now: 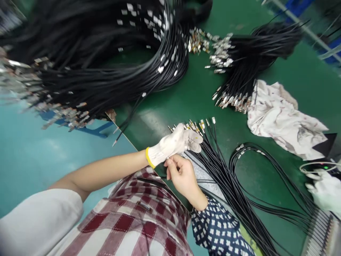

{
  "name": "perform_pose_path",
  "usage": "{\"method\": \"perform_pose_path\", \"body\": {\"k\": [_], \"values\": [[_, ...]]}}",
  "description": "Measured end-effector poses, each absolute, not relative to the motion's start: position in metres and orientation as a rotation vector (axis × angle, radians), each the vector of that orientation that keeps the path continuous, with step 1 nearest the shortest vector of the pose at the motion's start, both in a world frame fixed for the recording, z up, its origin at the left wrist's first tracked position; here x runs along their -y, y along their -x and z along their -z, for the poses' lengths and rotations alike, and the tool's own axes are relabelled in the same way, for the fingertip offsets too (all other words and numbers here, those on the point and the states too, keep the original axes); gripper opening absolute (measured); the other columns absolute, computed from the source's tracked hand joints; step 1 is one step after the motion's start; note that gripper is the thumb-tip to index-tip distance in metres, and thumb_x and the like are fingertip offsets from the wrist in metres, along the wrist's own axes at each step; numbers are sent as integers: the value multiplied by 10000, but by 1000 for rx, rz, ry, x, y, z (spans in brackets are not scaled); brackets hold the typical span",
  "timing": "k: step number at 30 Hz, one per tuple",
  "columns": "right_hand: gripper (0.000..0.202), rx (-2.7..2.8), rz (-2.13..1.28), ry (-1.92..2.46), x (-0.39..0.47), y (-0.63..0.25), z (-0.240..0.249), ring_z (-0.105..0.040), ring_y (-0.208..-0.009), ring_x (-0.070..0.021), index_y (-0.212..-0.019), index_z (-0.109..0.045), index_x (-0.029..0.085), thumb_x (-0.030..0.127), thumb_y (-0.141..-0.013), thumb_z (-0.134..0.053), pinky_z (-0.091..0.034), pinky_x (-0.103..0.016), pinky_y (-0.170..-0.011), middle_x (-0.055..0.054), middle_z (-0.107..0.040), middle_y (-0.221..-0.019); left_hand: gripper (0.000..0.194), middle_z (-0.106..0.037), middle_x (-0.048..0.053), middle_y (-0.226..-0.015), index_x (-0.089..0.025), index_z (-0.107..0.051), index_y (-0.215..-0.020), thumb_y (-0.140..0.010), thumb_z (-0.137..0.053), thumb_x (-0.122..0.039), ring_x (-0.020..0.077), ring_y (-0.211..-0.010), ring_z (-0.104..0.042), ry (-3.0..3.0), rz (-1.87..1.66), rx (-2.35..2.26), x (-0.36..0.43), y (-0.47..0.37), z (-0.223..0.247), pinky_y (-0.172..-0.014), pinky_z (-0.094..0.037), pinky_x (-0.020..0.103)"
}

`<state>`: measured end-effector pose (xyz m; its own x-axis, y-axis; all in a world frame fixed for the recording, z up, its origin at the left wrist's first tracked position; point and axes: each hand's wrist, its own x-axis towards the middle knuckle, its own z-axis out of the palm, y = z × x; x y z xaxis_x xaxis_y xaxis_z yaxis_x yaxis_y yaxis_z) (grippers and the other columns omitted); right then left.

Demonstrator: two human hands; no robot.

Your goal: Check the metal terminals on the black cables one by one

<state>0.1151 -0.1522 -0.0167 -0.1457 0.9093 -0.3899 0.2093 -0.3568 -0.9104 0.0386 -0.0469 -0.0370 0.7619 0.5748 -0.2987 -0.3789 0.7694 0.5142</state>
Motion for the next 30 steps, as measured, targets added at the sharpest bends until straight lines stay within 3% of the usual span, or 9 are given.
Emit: {"method": "perform_pose_path", "body": {"k": [5, 8, 10, 12, 15, 18, 21, 30], "values": [[404, 1445, -1515, 1423, 152, -119, 16, -528, -452, -126, -864, -634, 166, 488, -1024, -450, -441, -232, -479, 8, -622, -548, 713, -712, 102, -723, -102, -712, -873, -839, -493, -779, 169, -639, -658, -652, -543, -506, 49, -29, 25, -702, -517, 290], [314, 1807, -1017, 1486, 168, -124, 12, -683, -790, -215, -1082, -703, 166, 328, -1046, -437, -536, -332, -701, -109, -746, -903, 600, -739, 126, -1006, -129, -710, -1034, -872, -544, -682, 226, -906, -701, -788, -734, -491, 54, 4, 6, -896, -529, 359], [314, 2015, -671, 1502, 183, -128, 9, -662, -967, -266, -1220, -686, 176, 246, -1031, -445, -524, -398, -808, -153, -715, -1082, 479, -719, 108, -1081, -158, -692, -1106, -899, -576, -575, 244, -994, -682, -938, -874, -561, 58, 32, -4, -978, -504, 401], [308, 2182, -633, 1380, 192, -133, 6, -652, -928, -246, -1237, -682, 199, 241, -1027, -461, -519, -381, -795, -130, -708, -1057, 394, -709, 92, -1033, -169, -685, -1074, -943, -532, -507, 227, -960, -662, -1121, -966, -781, 64, 54, -7, -952, -505, 385], [216, 2152, -611, 1360, 189, -145, 8, -648, -855, -202, -1084, -717, 219, 292, -1021, -524, -504, -330, -775, -72, -720, -957, 326, -706, 66, -962, -193, -685, -1031, -988, -459, -422, 208, -896, -648, -1427, -796, -1161, 78, 70, -2, -855, -509, 344], [178, 2050, -225, 1740, 173, -157, 16, -623, -843, -234, -960, -709, 173, 294, -994, -584, -448, -355, -738, -92, -707, -915, 226, -712, 35, -1049, -237, -690, -999, -965, -484, -325, 222, -1044, -631, -1748, -666, -1324, 92, 68, 6, -974, -456, 362], [192, 2142, -86, 1802, 163, -159, 23, -603, -812, -228, -872, -680, 166, 236, -1002, -557, -384, -352, -699, -84, -688, -856, 212, -711, 19, -1032, -245, -679, -968, -969, -472, -287, 219, -1074, -615, -1969, -582, -1346, 97, 60, 7, -1026, -414, 379], [171, 2098, -9, 1514, 183, -157, 23, -623, -771, -203, -907, -599, 173, 145, -1021, -475, -381, -350, -749, -70, -722, -848, 291, -663, 20, -856, -221, -615, -770, -975, -409, -232, 193, -856, -602, -2006, -453, -1171, 109, 51, -10, -843, -457, 332]]}}
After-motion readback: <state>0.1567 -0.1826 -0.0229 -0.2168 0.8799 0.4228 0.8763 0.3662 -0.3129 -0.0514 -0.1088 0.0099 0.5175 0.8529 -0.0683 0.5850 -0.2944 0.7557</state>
